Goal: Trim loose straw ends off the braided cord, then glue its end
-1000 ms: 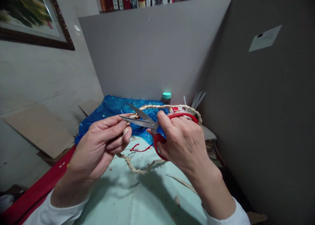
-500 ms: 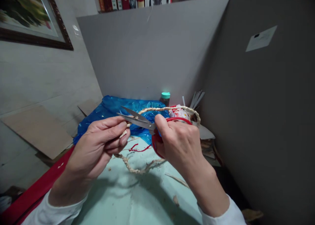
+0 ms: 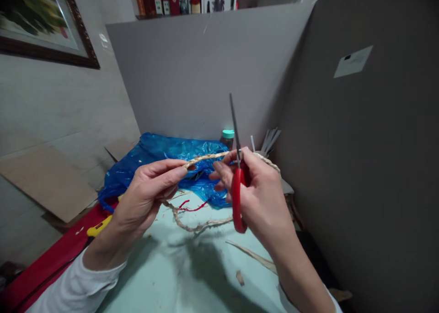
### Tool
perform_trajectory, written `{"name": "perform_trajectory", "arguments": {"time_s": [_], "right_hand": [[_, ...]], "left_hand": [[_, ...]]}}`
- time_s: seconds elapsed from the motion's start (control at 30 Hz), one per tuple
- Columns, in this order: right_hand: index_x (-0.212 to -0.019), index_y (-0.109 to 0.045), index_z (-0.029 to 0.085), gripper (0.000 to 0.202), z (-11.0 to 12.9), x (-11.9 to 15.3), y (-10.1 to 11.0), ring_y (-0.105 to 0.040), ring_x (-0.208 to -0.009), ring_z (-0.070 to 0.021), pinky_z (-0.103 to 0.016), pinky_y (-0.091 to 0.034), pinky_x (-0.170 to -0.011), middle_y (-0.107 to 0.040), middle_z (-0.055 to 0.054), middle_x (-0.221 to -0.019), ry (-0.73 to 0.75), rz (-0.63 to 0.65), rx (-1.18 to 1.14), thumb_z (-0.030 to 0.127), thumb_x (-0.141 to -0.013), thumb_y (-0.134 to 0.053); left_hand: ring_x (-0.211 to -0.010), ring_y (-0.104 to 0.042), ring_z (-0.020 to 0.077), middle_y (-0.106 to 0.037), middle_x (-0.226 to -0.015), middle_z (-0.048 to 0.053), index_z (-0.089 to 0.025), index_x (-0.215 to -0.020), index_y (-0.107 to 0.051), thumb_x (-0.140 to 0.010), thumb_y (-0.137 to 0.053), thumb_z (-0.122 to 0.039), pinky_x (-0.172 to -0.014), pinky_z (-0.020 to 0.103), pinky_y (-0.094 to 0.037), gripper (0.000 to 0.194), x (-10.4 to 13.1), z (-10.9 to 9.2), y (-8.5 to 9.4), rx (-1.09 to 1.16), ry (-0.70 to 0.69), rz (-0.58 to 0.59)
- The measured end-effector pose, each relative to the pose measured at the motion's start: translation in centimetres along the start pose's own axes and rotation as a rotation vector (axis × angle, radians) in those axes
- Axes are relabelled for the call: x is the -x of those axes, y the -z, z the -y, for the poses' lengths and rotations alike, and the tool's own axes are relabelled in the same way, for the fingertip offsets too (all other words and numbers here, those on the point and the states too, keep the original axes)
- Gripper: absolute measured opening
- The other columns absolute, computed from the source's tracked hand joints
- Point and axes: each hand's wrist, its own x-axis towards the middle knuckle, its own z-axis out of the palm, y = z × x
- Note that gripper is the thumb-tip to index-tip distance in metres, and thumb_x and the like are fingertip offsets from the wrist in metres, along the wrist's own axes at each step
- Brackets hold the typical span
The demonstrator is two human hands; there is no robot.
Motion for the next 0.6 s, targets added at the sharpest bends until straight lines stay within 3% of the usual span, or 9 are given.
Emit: {"name": "perform_trajectory", "arguments": {"time_s": [0.13,0.3,0.43,0.6], "right_hand": [[-0.092,-0.054,0.023,0.033,-0.6,-0.6,-0.4,-0.074,-0.08,-0.0244,-0.033,-0.062,-0.061,-0.07,-0.003,-0.081,-0.053,-0.07,-0.257,0.038,-0.076,-0.078],[-0.094,-0.05,0.025,0.04,-1.4,-1.0,-0.4,-0.072,-0.064,-0.0199,-0.036,-0.063,-0.062,-0.069,0.003,-0.074,-0.119,0.013,-0.347,0.029,-0.07,-0.082],[-0.095,-0.053,0.026,0.045,-1.4,-0.9,0.0,-0.072,-0.064,-0.0189,-0.035,-0.063,-0.065,-0.073,0.002,-0.079,-0.069,0.081,-0.399,0.026,-0.066,-0.087],[-0.09,-0.056,0.026,0.039,-1.2,-1.1,0.8,-0.072,-0.063,-0.0184,-0.034,-0.063,-0.063,-0.072,0.003,-0.074,-0.042,0.014,-0.378,0.025,-0.066,-0.087]], "left_hand": [[-0.051,-0.04,0.0079,-0.057,-0.058,-0.002,-0.018,-0.079,-0.078,-0.077,-0.076,-0.029,-0.047,0.022,-0.027,0.012,0.3,0.2,-0.4,-0.202,-0.068,0.028],[-0.053,-0.041,0.007,-0.056,-0.059,-0.003,-0.014,-0.071,-0.072,-0.079,-0.073,-0.024,-0.049,0.02,-0.031,0.012,0.6,0.3,-1.1,-0.354,-0.086,0.082],[-0.048,-0.033,0.0046,-0.051,-0.054,-0.006,-0.015,-0.069,-0.07,-0.077,-0.074,-0.024,-0.045,0.02,-0.025,0.013,0.1,0.9,-1.0,-0.29,-0.039,0.166],[-0.05,-0.032,0.0039,-0.062,-0.064,-0.002,-0.015,-0.073,-0.074,-0.083,-0.071,-0.031,-0.046,0.021,-0.02,0.019,-0.7,1.4,-0.3,-0.175,0.039,0.271]]}}
